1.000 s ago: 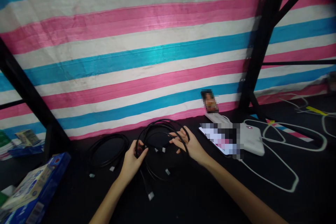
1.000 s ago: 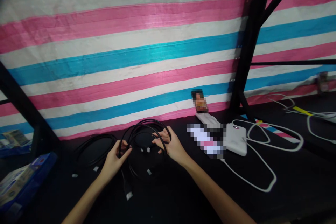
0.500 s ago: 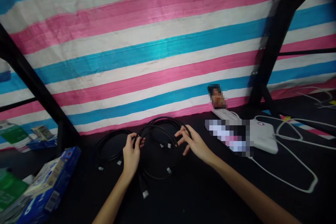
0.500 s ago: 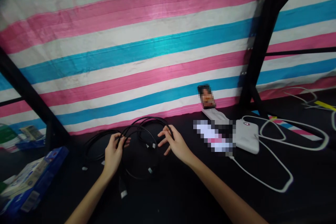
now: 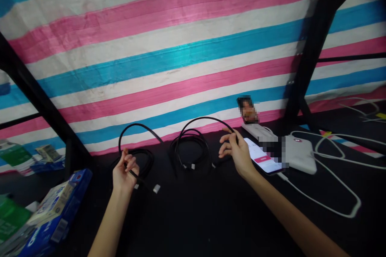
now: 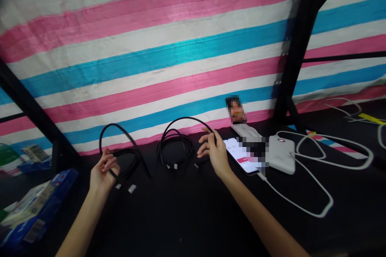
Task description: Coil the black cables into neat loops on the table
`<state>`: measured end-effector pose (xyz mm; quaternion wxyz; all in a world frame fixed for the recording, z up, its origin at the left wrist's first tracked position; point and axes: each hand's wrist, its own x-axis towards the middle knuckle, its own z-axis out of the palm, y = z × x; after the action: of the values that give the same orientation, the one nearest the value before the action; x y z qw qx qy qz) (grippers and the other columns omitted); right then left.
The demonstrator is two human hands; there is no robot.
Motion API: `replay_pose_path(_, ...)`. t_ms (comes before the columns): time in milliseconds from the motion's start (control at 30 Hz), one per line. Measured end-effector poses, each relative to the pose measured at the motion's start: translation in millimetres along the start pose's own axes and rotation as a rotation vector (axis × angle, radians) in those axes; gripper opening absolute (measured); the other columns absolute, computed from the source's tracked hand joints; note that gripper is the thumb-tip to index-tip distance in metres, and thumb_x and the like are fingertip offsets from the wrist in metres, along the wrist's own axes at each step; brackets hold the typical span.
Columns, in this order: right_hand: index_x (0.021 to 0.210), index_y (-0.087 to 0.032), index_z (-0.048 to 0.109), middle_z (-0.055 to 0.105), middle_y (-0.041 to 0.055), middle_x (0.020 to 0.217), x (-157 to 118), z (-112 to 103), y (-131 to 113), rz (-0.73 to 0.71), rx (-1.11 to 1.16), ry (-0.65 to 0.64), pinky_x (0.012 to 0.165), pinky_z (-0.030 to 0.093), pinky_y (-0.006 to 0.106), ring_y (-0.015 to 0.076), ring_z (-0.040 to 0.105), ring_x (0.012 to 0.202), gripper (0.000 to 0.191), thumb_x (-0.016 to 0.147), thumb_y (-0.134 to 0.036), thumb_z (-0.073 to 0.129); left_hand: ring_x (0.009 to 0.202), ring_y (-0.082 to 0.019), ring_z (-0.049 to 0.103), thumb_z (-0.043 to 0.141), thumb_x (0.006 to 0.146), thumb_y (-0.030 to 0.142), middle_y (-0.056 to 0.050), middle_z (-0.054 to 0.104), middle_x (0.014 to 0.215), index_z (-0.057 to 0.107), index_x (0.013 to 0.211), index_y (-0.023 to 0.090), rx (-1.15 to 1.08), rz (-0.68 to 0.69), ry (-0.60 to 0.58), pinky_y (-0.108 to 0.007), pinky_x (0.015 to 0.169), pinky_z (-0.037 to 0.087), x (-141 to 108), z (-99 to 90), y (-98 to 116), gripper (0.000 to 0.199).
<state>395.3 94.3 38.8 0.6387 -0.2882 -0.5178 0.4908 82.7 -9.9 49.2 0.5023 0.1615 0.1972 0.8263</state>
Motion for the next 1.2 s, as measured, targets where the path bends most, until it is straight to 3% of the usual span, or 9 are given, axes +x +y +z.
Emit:
replay_pose_path(233, 0.099, -0.023, 0.053, 0.044, -0.0057, 0.067, 9.4, -12.6, -3.2, -0.132, 0.041, 0.262, 0.039, 0.049, 0.021, 0.0049, 0.046, 0.039, 0.034, 0.081, -0.051, 0.047, 0.033, -0.001, 0.037, 0.020, 0.090, 0.014, 0.006, 0.042, 0.045, 0.054, 0.083, 0.013, -0.157, 0.081, -0.037, -0.007, 0.032, 0.028, 4.7, -9.6, 15.6, 0.035)
replay_pose_path(400, 0.097, -0.023, 0.052, 0.042, -0.0061, 0.066, 11.3, -15.0, -3.2, -0.152, 0.054, 0.312, 0.039, 0.049, 0.020, 0.0045, 0.044, 0.040, 0.034, 0.079, -0.052, 0.049, 0.033, -0.003, 0.035, 0.021, 0.090, 0.017, 0.006, 0.042, 0.046, 0.054, 0.082, 0.015, -0.091, 0.063, -0.018, -0.009, 0.032, 0.029, 1.7, -3.4, 10.9, 0.033)
replay_pose_path(600, 0.097, -0.024, 0.050, 0.046, -0.0049, 0.067, 4.7, -4.3, 2.3, -0.060, 0.091, 0.127, 0.036, 0.047, 0.019, 0.0078, 0.051, 0.045, 0.035, 0.079, -0.053, 0.049, 0.033, -0.006, 0.039, 0.042, 0.084, 0.027, 0.003, 0.049, 0.052, 0.056, 0.084, 0.015, 0.367, 0.035, -0.052, -0.014, 0.027, 0.026, -6.0, 8.5, -18.2, 0.018)
replay_pose_path(700, 0.101, -0.025, 0.049, 0.047, -0.0048, 0.068, -2.4, 2.6, 5.4, -0.010, 0.112, 0.025, 0.034, 0.045, 0.019, 0.0081, 0.052, 0.045, 0.033, 0.080, -0.051, 0.048, 0.041, -0.011, 0.051, 0.045, 0.080, 0.043, -0.008, 0.063, 0.078, 0.056, 0.091, 0.015, 0.623, -0.065, -0.147, -0.018, 0.030, 0.034, -9.0, 9.7, -39.3, 0.033)
replay_pose_path(800, 0.104, -0.026, 0.048, 0.047, -0.0054, 0.069, -8.8, 8.2, 6.3, 0.060, 0.180, -0.063, 0.031, 0.041, 0.017, 0.0067, 0.048, 0.041, 0.032, 0.081, -0.049, 0.048, 0.049, -0.014, 0.058, 0.037, 0.079, 0.057, -0.016, 0.058, 0.110, 0.052, 0.109, 0.017, 0.746, -0.212, -0.262, -0.021, 0.031, 0.039, -12.1, 8.4, -57.5, 0.052)
replay_pose_path(867, 0.106, -0.027, 0.048, 0.046, -0.0059, 0.068, -11.6, 11.1, 5.9, 0.108, 0.218, -0.111, 0.031, 0.041, 0.017, 0.0058, 0.046, 0.040, 0.033, 0.081, -0.049, 0.048, 0.050, -0.015, 0.060, 0.031, 0.079, 0.060, -0.018, 0.053, 0.118, 0.048, 0.116, 0.018, 0.789, -0.311, -0.322, -0.022, 0.030, 0.038, -15.3, 8.1, -66.4, 0.058)
replay_pose_path(1000, 0.107, -0.027, 0.048, 0.046, -0.0059, 0.068, -12.8, 15.1, 6.6, 0.166, 0.239, -0.173, 0.033, 0.044, 0.020, 0.0063, 0.045, 0.041, 0.035, 0.080, -0.049, 0.051, 0.047, -0.014, 0.058, 0.031, 0.081, 0.057, -0.015, 0.058, 0.101, 0.052, 0.107, 0.014, 0.855, -0.439, -0.413, -0.020, 0.031, 0.038, -23.7, 9.5, -77.1, 0.055)
replay_pose_path(1100, 0.106, -0.025, 0.049, 0.046, -0.0050, 0.068, -10.9, 15.5, 10.4, 0.177, 0.198, -0.199, 0.037, 0.047, 0.022, 0.0081, 0.048, 0.046, 0.036, 0.080, -0.050, 0.050, 0.040, -0.009, 0.052, 0.037, 0.082, 0.053, -0.004, 0.055, 0.074, 0.055, 0.094, 0.014, 0.878, -0.432, -0.425, -0.016, 0.031, 0.034, -28.4, 10.3, -80.8, 0.045)
replay_pose_path(1200, 0.099, -0.022, 0.051, 0.049, -0.0024, 0.069, -9.3, 12.5, 14.9, 0.162, 0.024, -0.218, 0.045, 0.050, 0.026, 0.0125, 0.054, 0.057, 0.035, 0.082, -0.051, 0.044, 0.033, -0.003, 0.042, 0.039, 0.082, 0.052, 0.003, 0.048, 0.064, 0.053, 0.084, 0.016, 0.885, -0.381, -0.409, -0.014, 0.027, 0.022, -29.4, 10.5, -80.8, 0.039)
